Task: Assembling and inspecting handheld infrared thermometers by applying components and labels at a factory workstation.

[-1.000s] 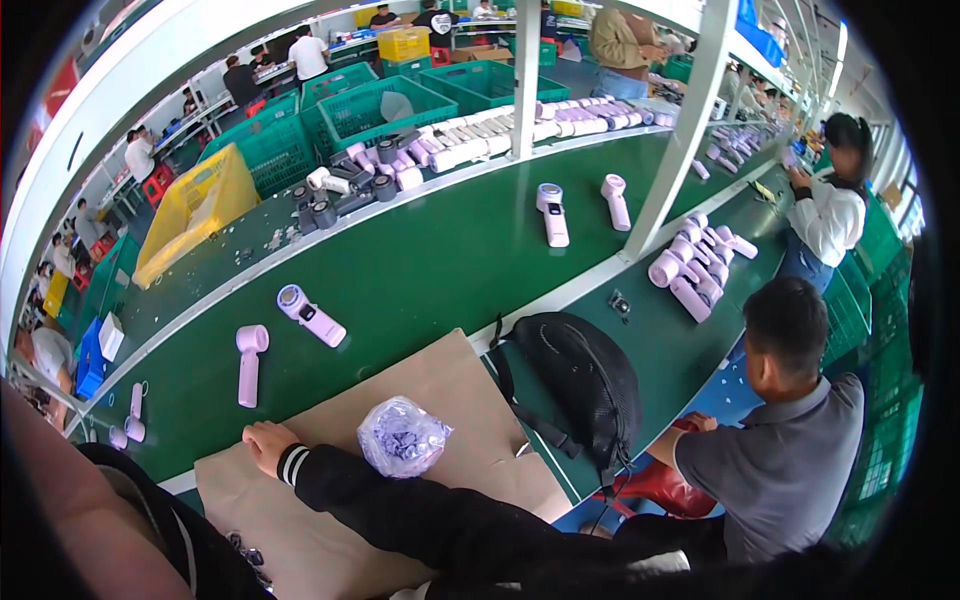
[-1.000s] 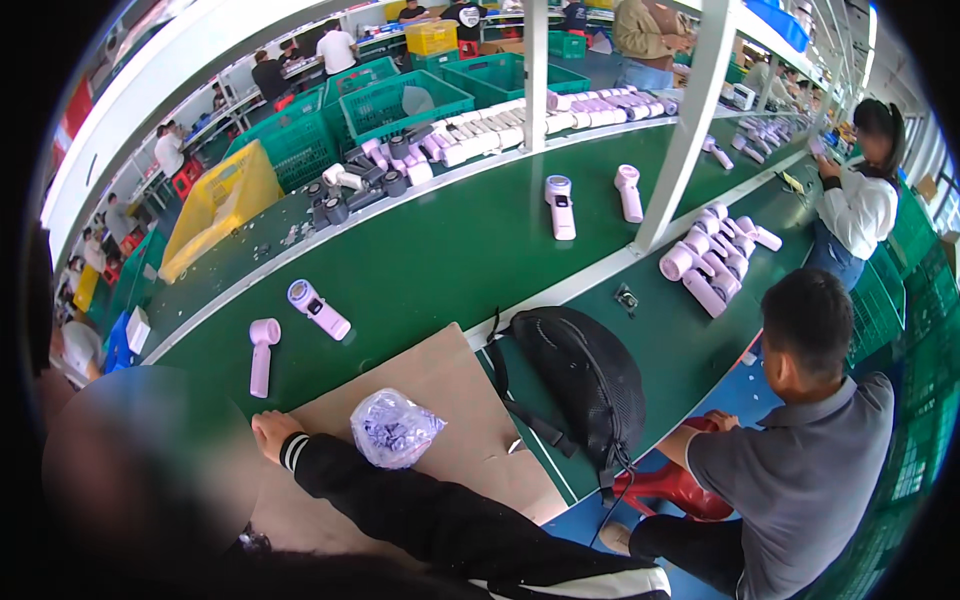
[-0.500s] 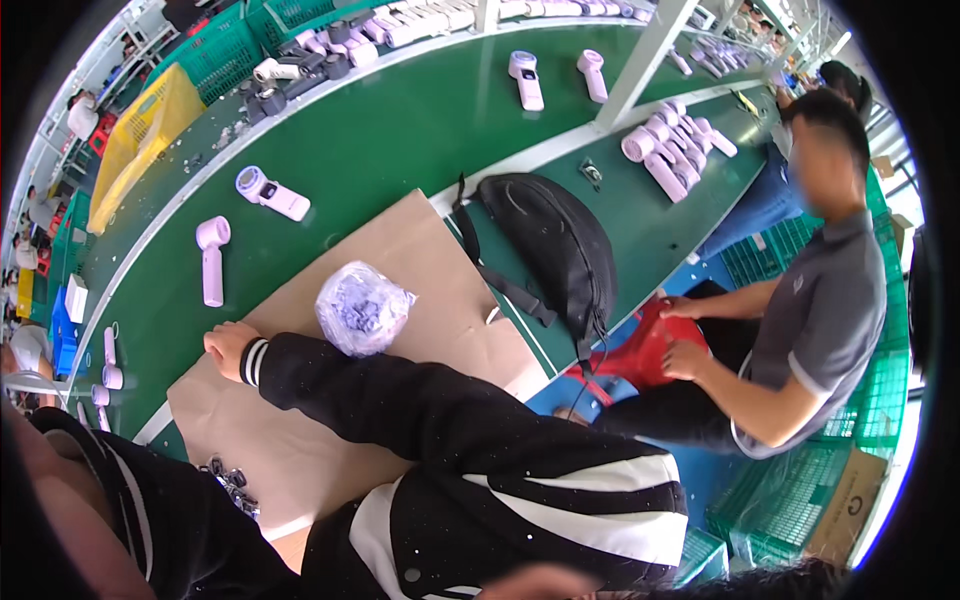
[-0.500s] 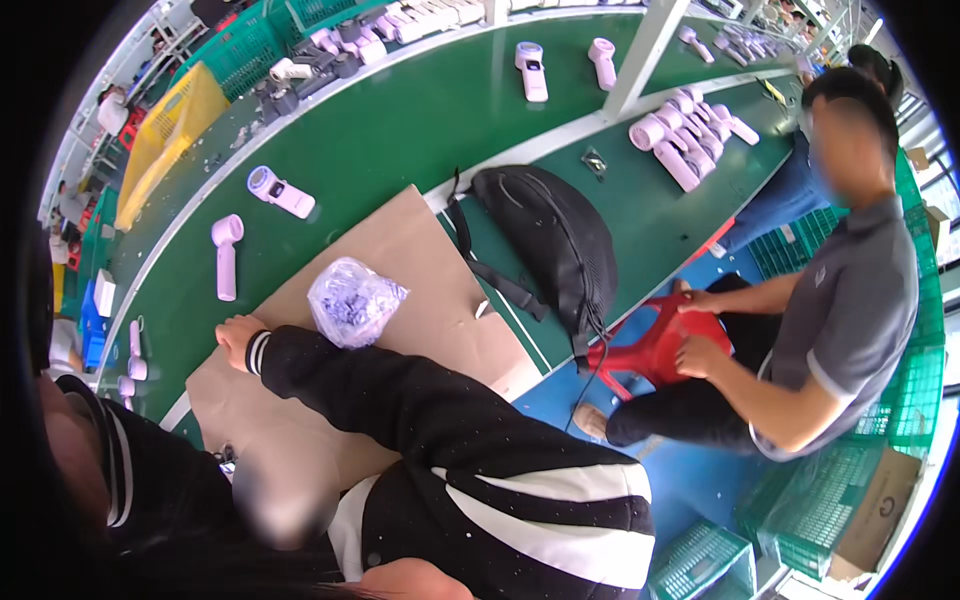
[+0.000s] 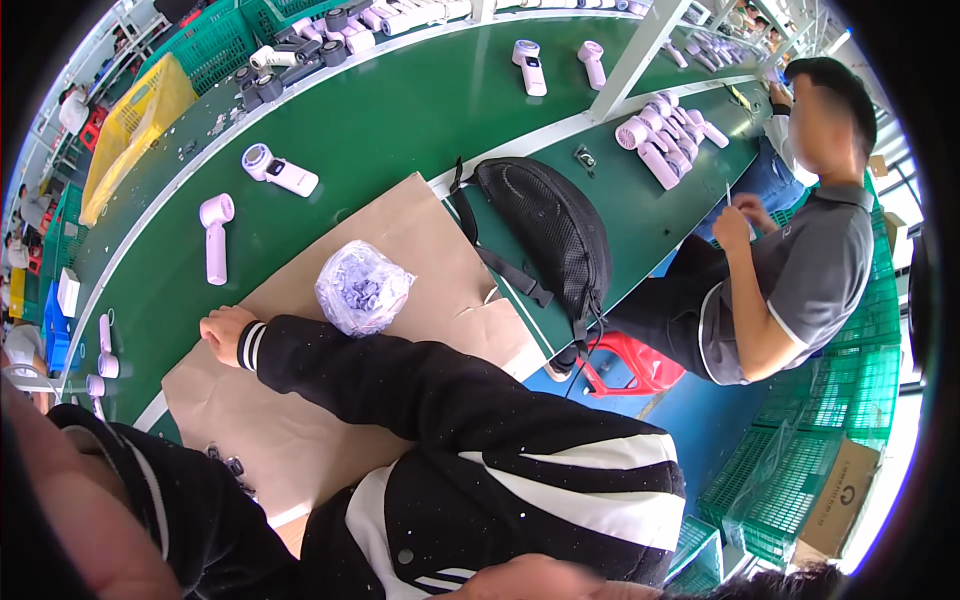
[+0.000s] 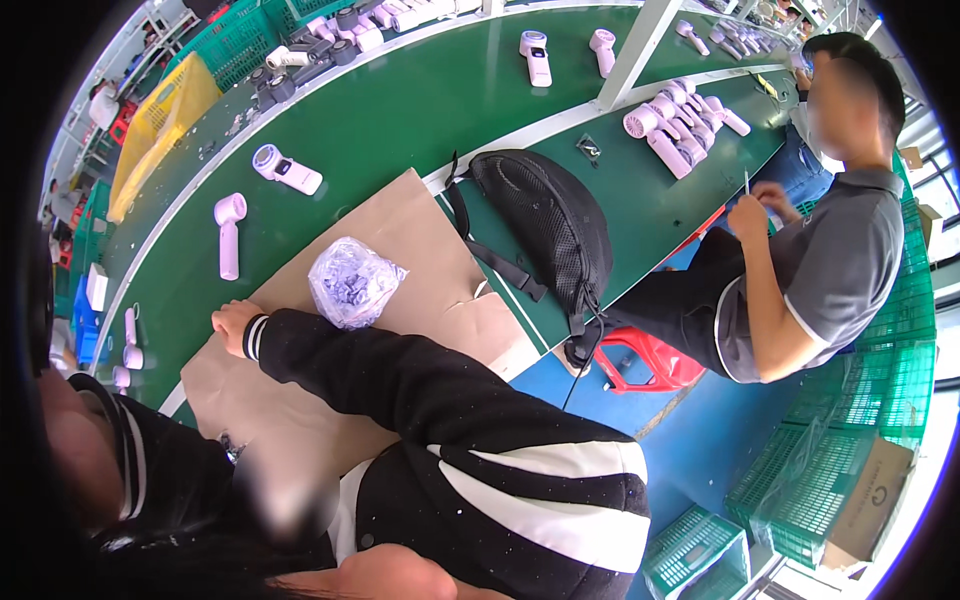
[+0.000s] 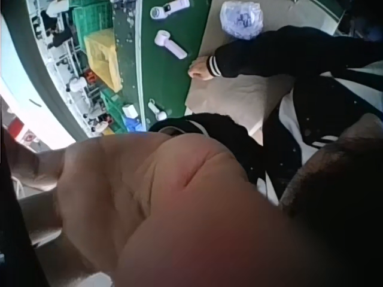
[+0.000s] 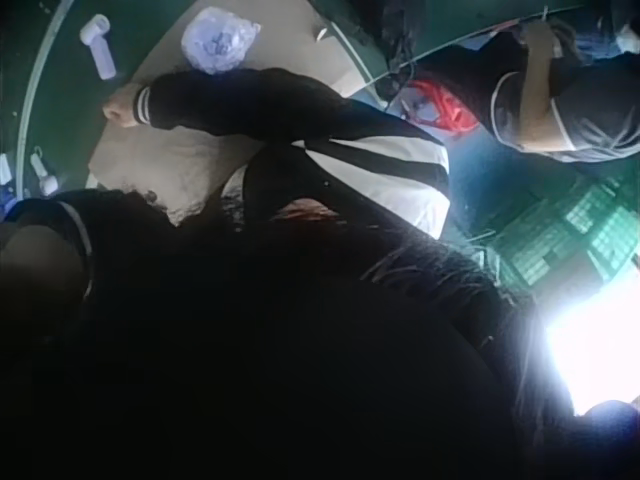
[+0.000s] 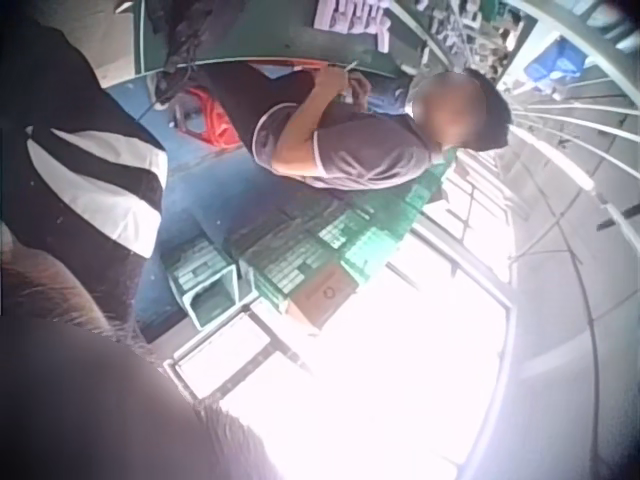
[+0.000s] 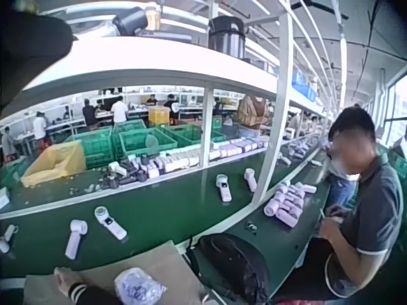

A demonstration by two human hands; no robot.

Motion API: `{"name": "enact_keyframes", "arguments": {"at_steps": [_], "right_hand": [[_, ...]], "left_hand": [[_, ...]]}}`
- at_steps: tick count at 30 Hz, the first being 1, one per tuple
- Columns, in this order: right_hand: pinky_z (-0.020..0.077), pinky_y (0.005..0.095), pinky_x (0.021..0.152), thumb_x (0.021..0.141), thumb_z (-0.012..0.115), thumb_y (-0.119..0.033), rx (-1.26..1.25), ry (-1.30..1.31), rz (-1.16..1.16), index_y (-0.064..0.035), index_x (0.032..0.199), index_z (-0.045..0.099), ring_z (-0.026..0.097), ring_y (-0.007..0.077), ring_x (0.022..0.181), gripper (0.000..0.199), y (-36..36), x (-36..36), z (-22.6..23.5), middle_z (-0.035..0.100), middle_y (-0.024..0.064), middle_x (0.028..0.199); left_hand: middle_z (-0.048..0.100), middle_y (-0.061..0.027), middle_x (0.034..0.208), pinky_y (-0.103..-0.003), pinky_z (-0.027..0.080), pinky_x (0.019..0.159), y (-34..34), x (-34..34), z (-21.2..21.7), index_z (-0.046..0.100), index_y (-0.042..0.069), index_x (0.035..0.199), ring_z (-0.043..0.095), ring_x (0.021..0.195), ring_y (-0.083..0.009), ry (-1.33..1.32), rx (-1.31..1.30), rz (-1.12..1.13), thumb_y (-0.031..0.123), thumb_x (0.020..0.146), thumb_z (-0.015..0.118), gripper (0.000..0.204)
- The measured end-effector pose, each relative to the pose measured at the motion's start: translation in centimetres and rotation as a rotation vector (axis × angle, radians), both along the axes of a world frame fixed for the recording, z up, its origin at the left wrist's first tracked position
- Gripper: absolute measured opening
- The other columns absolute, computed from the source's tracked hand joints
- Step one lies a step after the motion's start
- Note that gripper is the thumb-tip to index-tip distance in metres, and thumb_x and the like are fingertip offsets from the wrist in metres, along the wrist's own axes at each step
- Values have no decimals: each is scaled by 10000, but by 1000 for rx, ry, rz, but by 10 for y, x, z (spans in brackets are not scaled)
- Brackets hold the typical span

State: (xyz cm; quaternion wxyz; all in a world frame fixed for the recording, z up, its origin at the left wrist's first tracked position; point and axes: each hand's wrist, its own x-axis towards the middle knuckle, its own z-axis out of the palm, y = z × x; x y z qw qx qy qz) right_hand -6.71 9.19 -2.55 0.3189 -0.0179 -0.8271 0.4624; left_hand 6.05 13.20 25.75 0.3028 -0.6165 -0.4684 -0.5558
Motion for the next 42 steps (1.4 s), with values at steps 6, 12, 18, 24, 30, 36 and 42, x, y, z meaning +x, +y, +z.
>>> {"name": "enact_keyframes", "arguments": {"at_steps": [6,12,18,24,30,36,42], "right_hand": [[435,350,687,744,545,-52,-22,0,-12,-96,722,527,543,281,710,52,11,-1,-2,577,60,729],[463,346,701,745,570,-77,-623,-109,284,-78,856,567,570,269,770,110,15,-9,5,604,82,817],[478,286,675,777,564,-46,-1089,-263,527,-53,974,610,580,193,765,202,30,13,61,625,81,905],[474,245,625,815,531,-12,-863,310,414,-66,1000,599,565,140,718,204,83,36,123,602,63,923],[330,195,500,876,521,-41,-105,-177,356,-50,846,580,436,80,546,67,157,133,195,513,4,649],[358,249,428,807,543,-46,146,-668,268,-32,719,587,435,106,451,98,208,180,169,520,23,561],[329,264,344,814,459,-42,-33,-1047,231,-29,808,525,428,160,358,68,211,174,141,553,85,559]], "left_hand": [[451,-218,1291,-442,366,983,7,-4,13,383,-55,1297,481,1134,-320,66,9,-83,281,879,544,560],[474,-177,1264,-385,386,945,-17,-39,-36,440,0,1273,470,1147,-291,-274,-241,97,142,771,589,543],[489,-117,1153,-307,440,836,-77,-96,-208,479,52,1251,507,999,-221,-829,-211,300,34,813,566,447],[542,-128,1108,-360,440,838,-98,-110,-268,525,48,1167,528,970,-270,-931,-138,536,136,846,551,334],[553,-149,1076,-399,459,794,-99,-109,-280,557,86,1131,544,896,-325,-772,-576,829,200,737,598,413],[520,-220,1153,-407,466,838,-92,-193,-215,502,58,1209,553,962,-388,-1072,-772,578,328,752,608,541],[481,-191,1221,-520,377,880,-174,-316,-178,481,118,1209,476,1101,-354,-1035,-949,1383,324,708,588,552]]}}
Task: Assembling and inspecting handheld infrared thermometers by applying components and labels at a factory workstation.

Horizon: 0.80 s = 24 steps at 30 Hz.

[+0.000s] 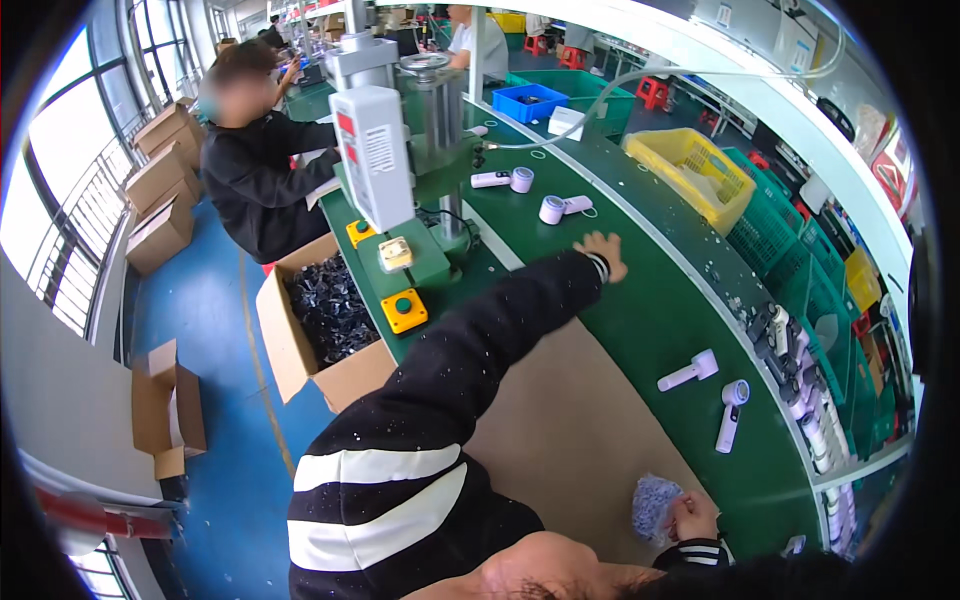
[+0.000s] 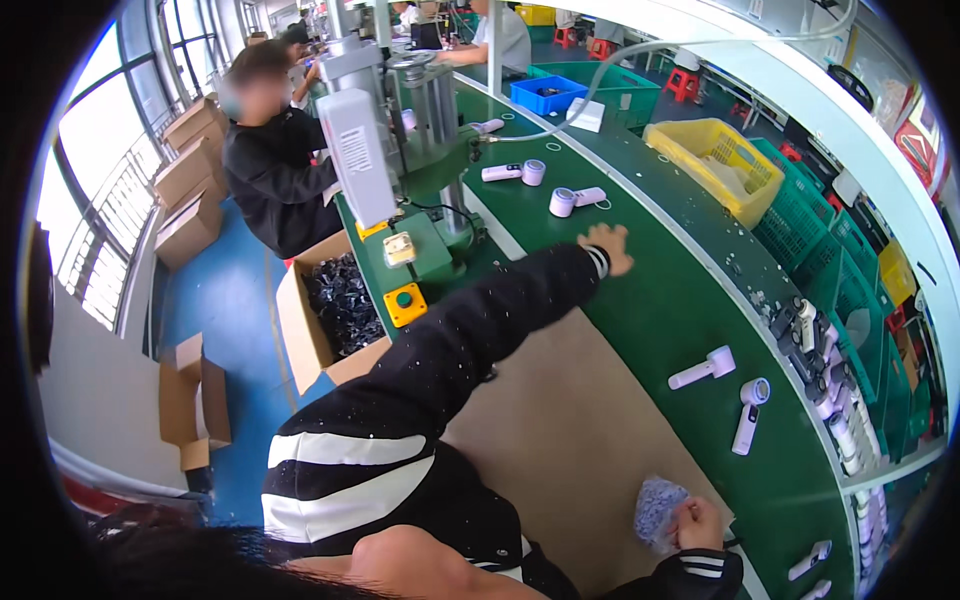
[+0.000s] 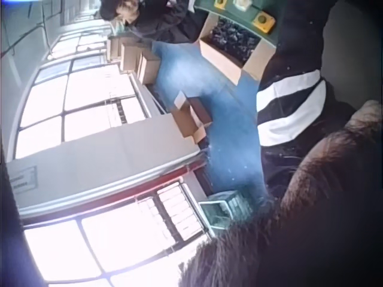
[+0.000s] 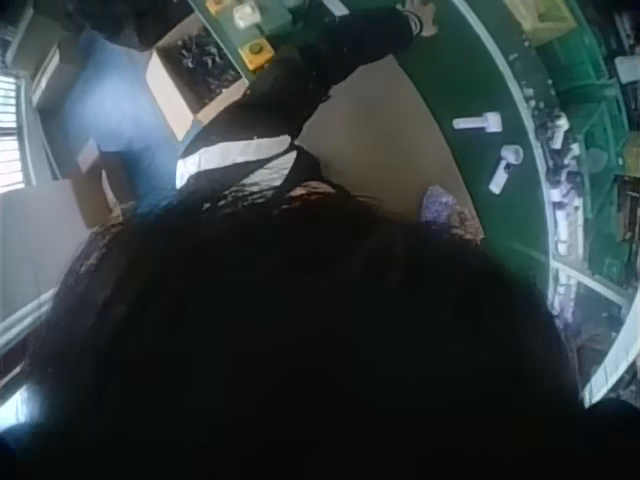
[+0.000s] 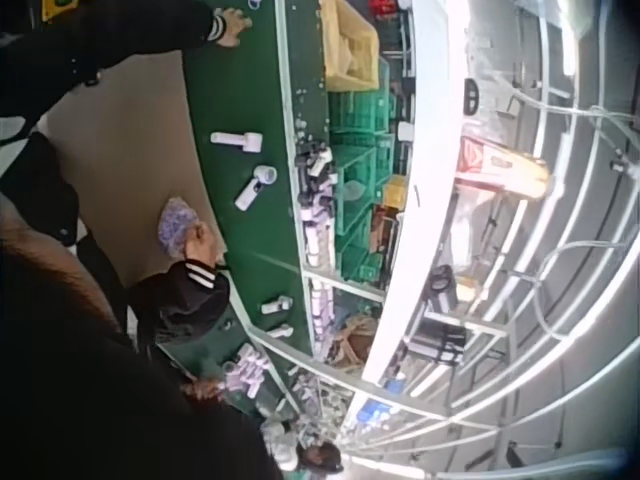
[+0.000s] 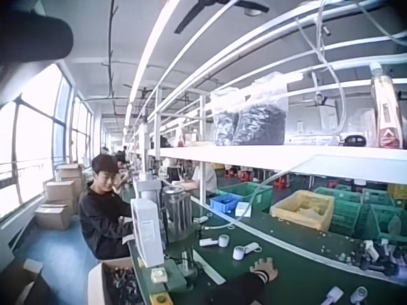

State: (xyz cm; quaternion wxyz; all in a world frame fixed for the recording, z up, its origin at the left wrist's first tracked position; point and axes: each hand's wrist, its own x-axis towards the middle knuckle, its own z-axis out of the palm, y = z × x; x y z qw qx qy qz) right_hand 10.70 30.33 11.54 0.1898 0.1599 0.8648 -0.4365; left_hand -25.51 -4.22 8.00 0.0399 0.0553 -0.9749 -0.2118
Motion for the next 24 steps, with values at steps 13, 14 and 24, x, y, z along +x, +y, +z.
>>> {"name": "enact_keyframes", "arguments": {"at_steps": [13,14,24], "right_hand": [[362,226,436,772,528,5,58,283,-176,-29,867,566,480,109,502,108,-8,42,-16,542,30,636],[356,217,450,762,560,8,63,459,-196,-29,870,580,461,103,504,115,-13,36,-24,538,28,637],[471,378,680,767,552,-168,353,386,20,-112,808,621,600,314,733,98,-22,44,-4,662,80,807]], "left_hand": [[270,-219,1373,-460,442,888,-73,-91,-59,415,202,1317,478,1068,-412,353,-176,-65,335,744,632,626],[358,-196,1339,-445,455,865,-83,-97,-69,467,264,1289,482,1070,-379,493,-289,-16,334,746,624,570],[616,-165,975,-427,496,689,-29,-70,-4,599,58,976,611,831,-332,169,-206,-185,320,776,566,331]]}}
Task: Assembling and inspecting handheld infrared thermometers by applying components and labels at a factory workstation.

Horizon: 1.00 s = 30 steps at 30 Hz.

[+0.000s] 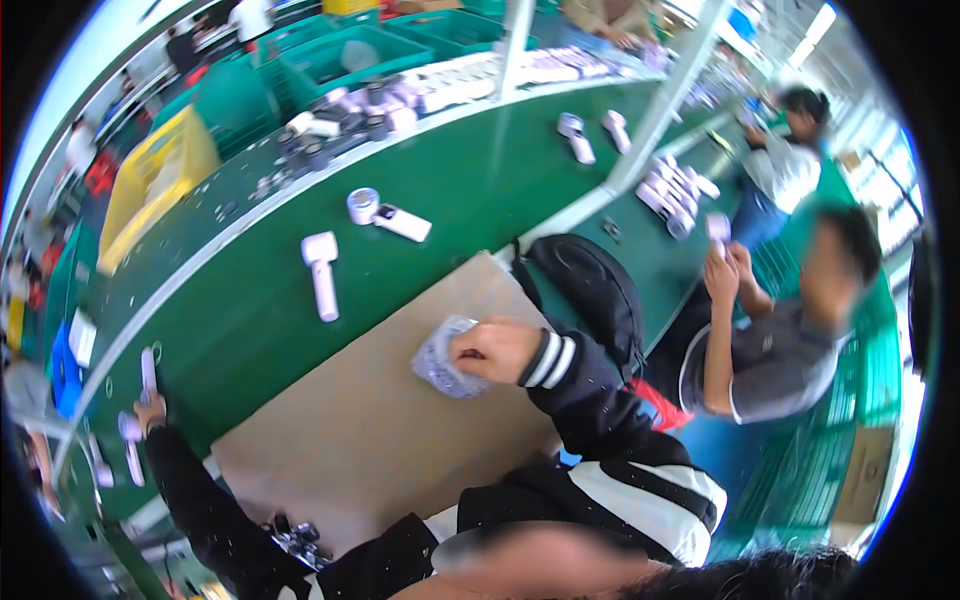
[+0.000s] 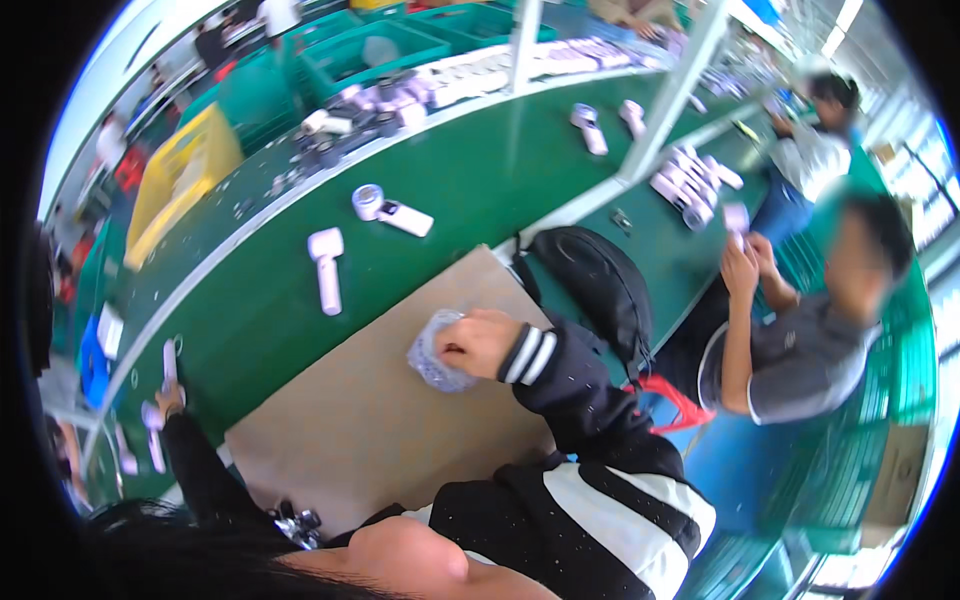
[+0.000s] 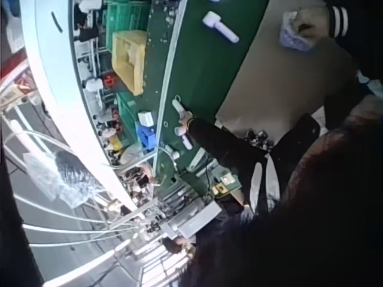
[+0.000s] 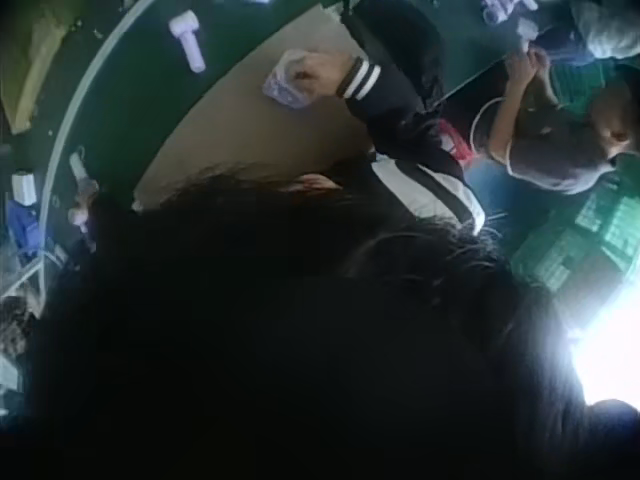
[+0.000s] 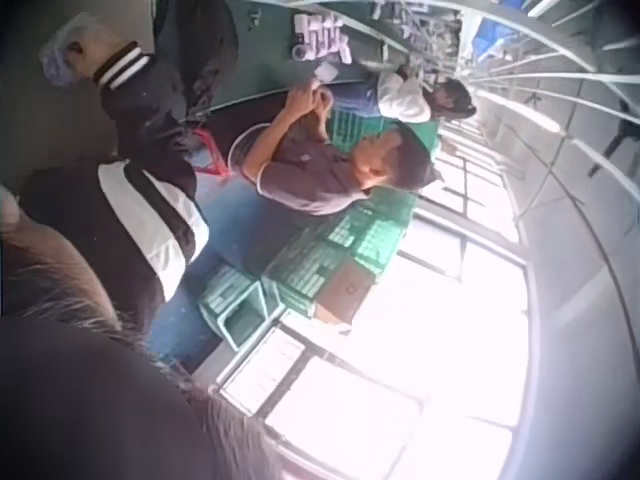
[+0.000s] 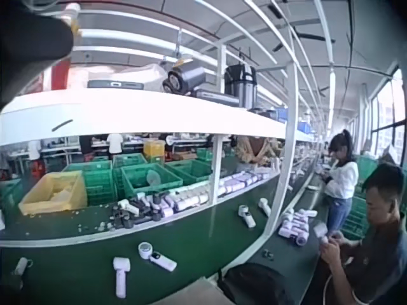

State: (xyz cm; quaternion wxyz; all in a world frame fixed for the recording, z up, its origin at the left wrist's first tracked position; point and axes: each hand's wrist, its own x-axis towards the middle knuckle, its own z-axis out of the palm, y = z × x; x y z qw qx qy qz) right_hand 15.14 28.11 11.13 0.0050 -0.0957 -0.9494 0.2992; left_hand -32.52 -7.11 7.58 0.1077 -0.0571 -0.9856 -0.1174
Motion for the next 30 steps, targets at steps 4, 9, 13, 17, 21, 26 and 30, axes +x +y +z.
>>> {"name": "enact_keyframes", "arguments": {"at_steps": [4,9,13,17,21,26,30], "right_hand": [[473,384,679,782,543,-122,111,136,-120,-90,868,616,602,318,757,116,-11,-12,-15,654,87,821],[481,397,675,766,539,-112,172,145,-223,-110,878,607,603,331,766,131,-11,-13,-21,645,85,840],[478,400,662,760,538,-100,139,61,-148,-115,838,588,601,329,758,94,-17,-20,-31,636,83,819],[473,394,652,755,543,-85,118,155,-212,-110,815,568,596,325,733,70,-6,2,-29,630,73,799],[468,382,638,756,551,-70,-9,331,-121,-107,813,561,590,311,700,69,-7,-9,-45,623,63,768],[458,328,600,791,547,-14,-390,502,1,-97,847,585,547,211,603,107,7,-15,-77,619,38,742],[462,311,637,751,586,-42,-454,455,-220,-115,862,609,554,212,657,135,21,28,-42,615,74,838]], "left_hand": [[590,-162,943,-411,481,721,-135,-71,-57,552,60,1006,590,800,-324,-192,247,-130,226,733,634,329],[564,-158,911,-394,465,753,-76,-64,-35,506,63,1036,570,770,-316,-425,470,-220,131,690,701,403],[490,-106,959,-351,450,736,-40,65,52,498,93,1061,517,818,-263,-199,117,-807,-62,606,638,501],[442,-102,986,-311,423,741,31,184,82,561,123,1018,471,861,-257,-320,-91,-1115,-77,548,618,514],[438,-97,1084,-322,427,798,46,261,68,601,136,1023,461,945,-259,-529,-79,-1206,-90,593,596,486],[425,-148,1217,-375,386,877,64,278,7,585,150,1119,435,1037,-335,-371,-65,-1377,-20,660,557,491],[388,-197,1310,-395,374,911,120,342,27,484,155,1296,433,1081,-349,-7,113,-1192,28,680,584,637]]}}
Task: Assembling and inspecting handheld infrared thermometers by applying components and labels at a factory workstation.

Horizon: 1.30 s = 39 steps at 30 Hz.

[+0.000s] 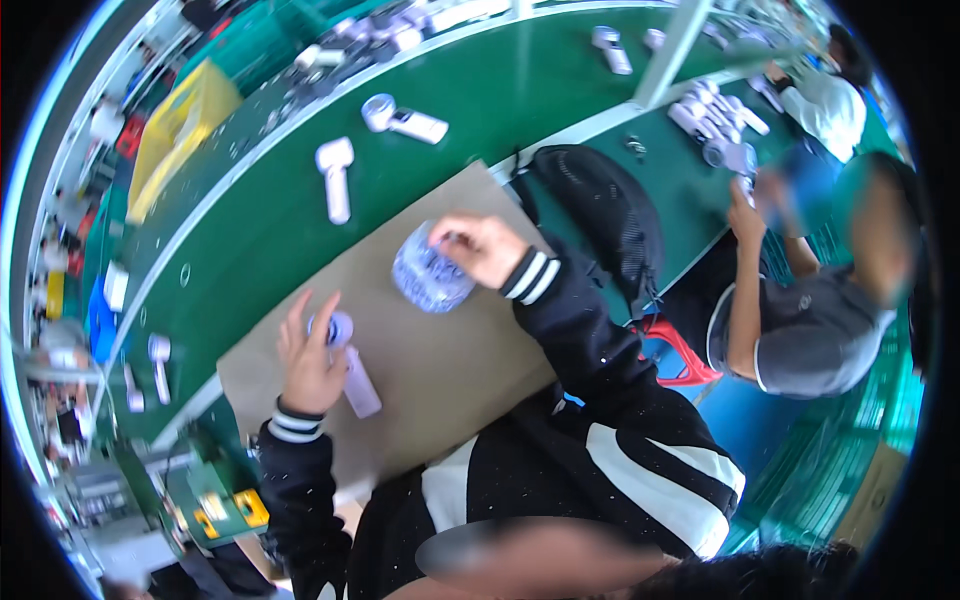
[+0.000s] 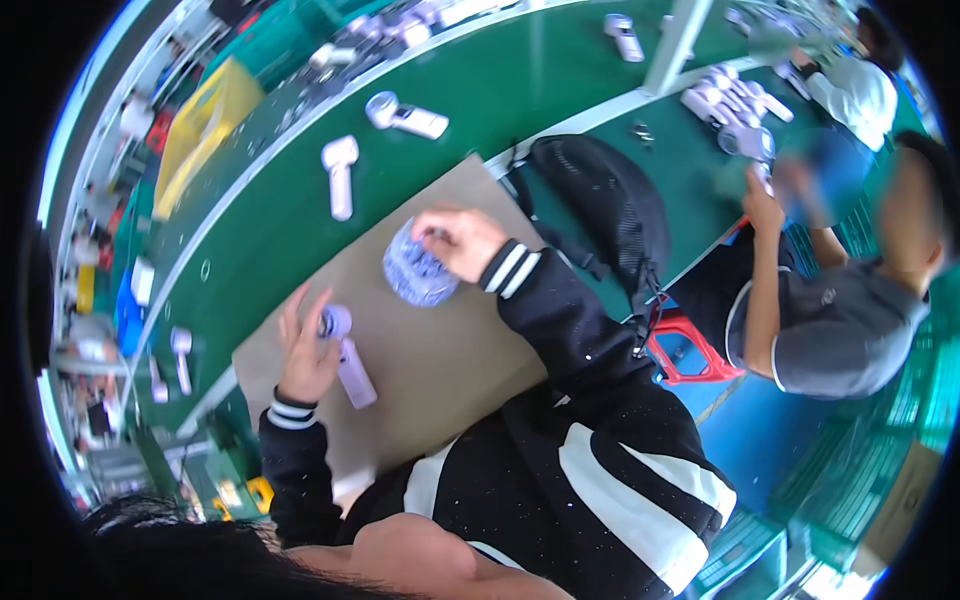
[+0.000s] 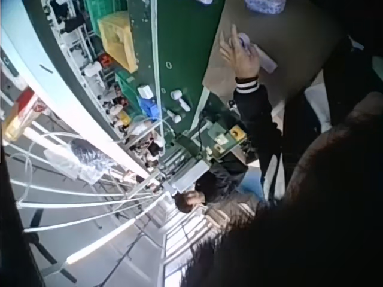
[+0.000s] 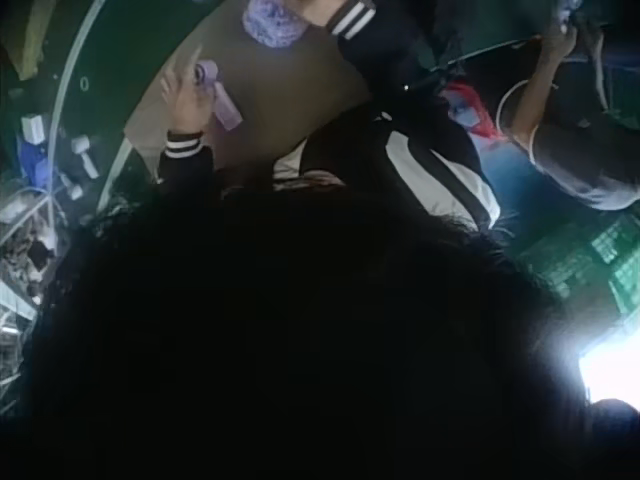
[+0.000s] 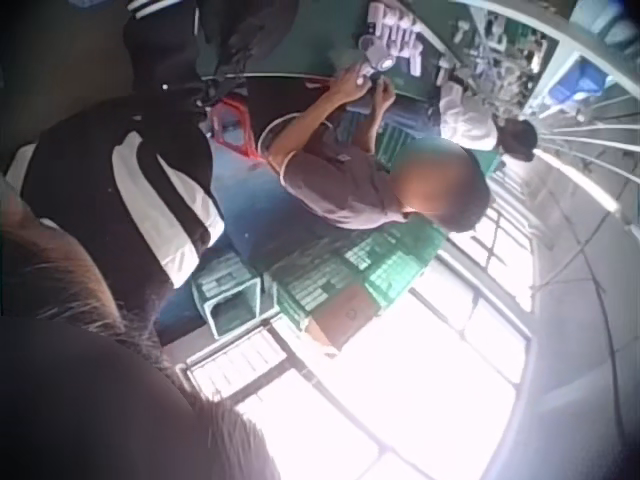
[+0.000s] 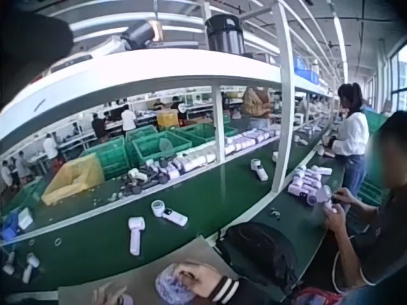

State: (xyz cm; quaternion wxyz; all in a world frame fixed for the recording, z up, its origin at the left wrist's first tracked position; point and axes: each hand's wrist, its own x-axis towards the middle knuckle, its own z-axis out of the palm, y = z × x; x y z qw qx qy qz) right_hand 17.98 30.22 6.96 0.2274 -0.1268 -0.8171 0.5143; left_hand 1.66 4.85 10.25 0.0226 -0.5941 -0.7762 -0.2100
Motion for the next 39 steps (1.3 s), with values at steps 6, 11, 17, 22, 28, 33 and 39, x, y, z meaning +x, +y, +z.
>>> {"name": "enact_keyframes", "arguments": {"at_steps": [6,11,17,22,28,33,39], "right_hand": [[459,338,764,745,633,-87,584,309,-120,-123,928,632,552,249,833,186,-9,-13,-16,554,157,1036],[459,323,770,787,630,-101,301,87,-120,-81,972,624,551,227,842,186,-10,1,-25,557,152,1023],[460,281,767,840,600,-100,-436,-27,4,-42,986,599,556,171,849,158,-4,-4,-44,585,97,962],[447,233,725,882,541,-85,-689,370,-72,-42,954,575,534,117,794,90,17,4,-39,588,47,898],[422,207,694,904,500,-86,-742,689,-324,-45,925,557,503,92,748,74,60,67,-16,564,23,844],[394,193,677,916,471,-93,-812,899,-537,-46,900,544,472,81,720,88,85,111,-10,532,10,803],[366,178,660,928,441,-101,-881,1053,-645,-48,875,530,441,70,692,116,105,130,3,500,-4,762]], "left_hand": [[581,-92,906,-337,453,733,64,33,-24,509,94,1103,564,803,-248,-428,224,216,200,820,622,322],[579,-49,722,-350,454,608,92,41,-8,514,85,964,559,629,-235,-352,-121,352,175,855,568,151],[582,-52,709,-346,450,574,102,11,-37,519,69,921,559,590,-226,-429,101,176,111,875,513,63],[584,-48,714,-308,447,555,145,27,-14,519,50,915,549,578,-187,-601,347,-65,75,887,486,50],[575,-37,717,-249,436,552,208,70,29,524,29,918,518,590,-123,-1076,315,-234,56,910,464,66],[571,-33,721,-226,426,551,283,125,44,530,26,934,512,599,-100,-965,205,-459,101,940,459,104],[568,-32,738,-216,421,546,339,170,64,532,29,939,499,594,-93,-842,145,-533,123,952,456,122]]}}
